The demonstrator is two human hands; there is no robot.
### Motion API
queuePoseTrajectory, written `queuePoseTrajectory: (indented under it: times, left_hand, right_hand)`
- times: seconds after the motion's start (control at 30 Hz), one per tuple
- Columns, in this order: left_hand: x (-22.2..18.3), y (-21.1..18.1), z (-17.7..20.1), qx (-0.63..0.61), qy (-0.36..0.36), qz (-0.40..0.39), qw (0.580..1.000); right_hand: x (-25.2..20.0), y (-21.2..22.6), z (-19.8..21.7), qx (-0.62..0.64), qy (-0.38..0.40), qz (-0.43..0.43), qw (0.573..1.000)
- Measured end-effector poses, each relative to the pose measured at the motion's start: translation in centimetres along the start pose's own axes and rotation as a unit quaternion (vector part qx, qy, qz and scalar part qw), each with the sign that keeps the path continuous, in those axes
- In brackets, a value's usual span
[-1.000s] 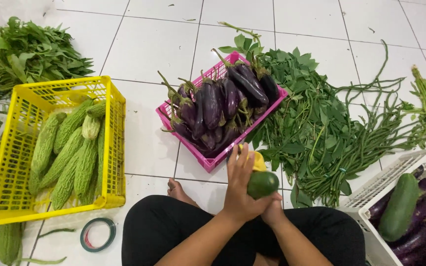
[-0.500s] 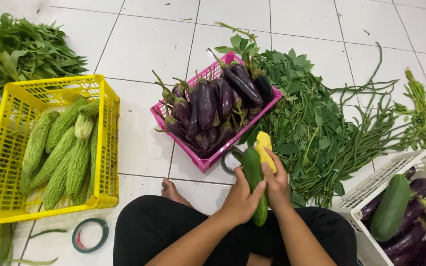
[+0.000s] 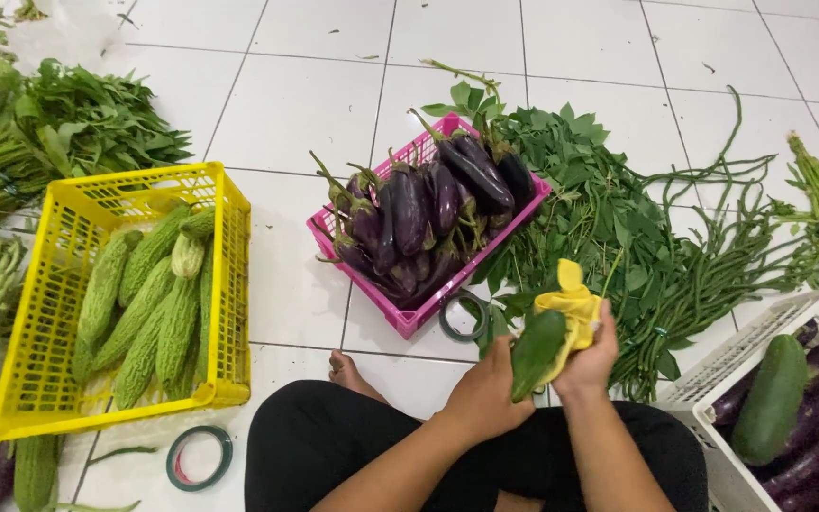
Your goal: The person is sitting on the floor, picking up cucumbers from a pile, wiping them clean with a yellow cloth, and placing them into a white plastic crate.
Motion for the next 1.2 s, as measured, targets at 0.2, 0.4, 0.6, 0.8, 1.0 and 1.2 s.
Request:
queuePoseTrajectory:
  times: [0.2,0.4,0.6,0.8,1.0,1.2]
  left_hand:
    - [-0.1,-3.1,3.7,0.109,-0.001,-0.092,0.990]
    - [-1.0,-2.7,2.6,-0.142,0.141,0.030,0.979]
    - [-1.9,-0.7,-1.9,-0.607,0.220,0.107,0.756]
    - [-0.8,-1.0,-1.5,-0.363,0.183,0.078,0.910]
    - [-0.4,-0.9,1.5,-0.076,0.096,0.153,0.981]
    - [1.2,3.3,0.2,-0.305,-0.043,0.121,0.944]
  right_hand:
    - [0.6,3.5,0.3,-0.001,0.070,0.000,0.998]
    - [2.0,4.2,3.6,-0.436,-0.023,0.180,0.881]
    - [-3.8,5.6,-4.6,0.084,0.416,0.059,0.903]
    - [3.0,1.1,4.2,0.035,0.140,-0.041,0.989]
    - [-1.0,3.0,-1.5,-0.431,-0.089,0.159,0.884]
    - [-3.8,-2.6,-6.8,-0.493,0.122,0.230,0.830]
Point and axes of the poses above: each hand's wrist, its own x-axis towards the middle knuckle, its own z-axis out of the back of the hand, y = z × x, the point moved 9 cm from there along x, towards the middle knuckle, and after that the axes turned 10 degrees about -z, right-handed, at the moved point
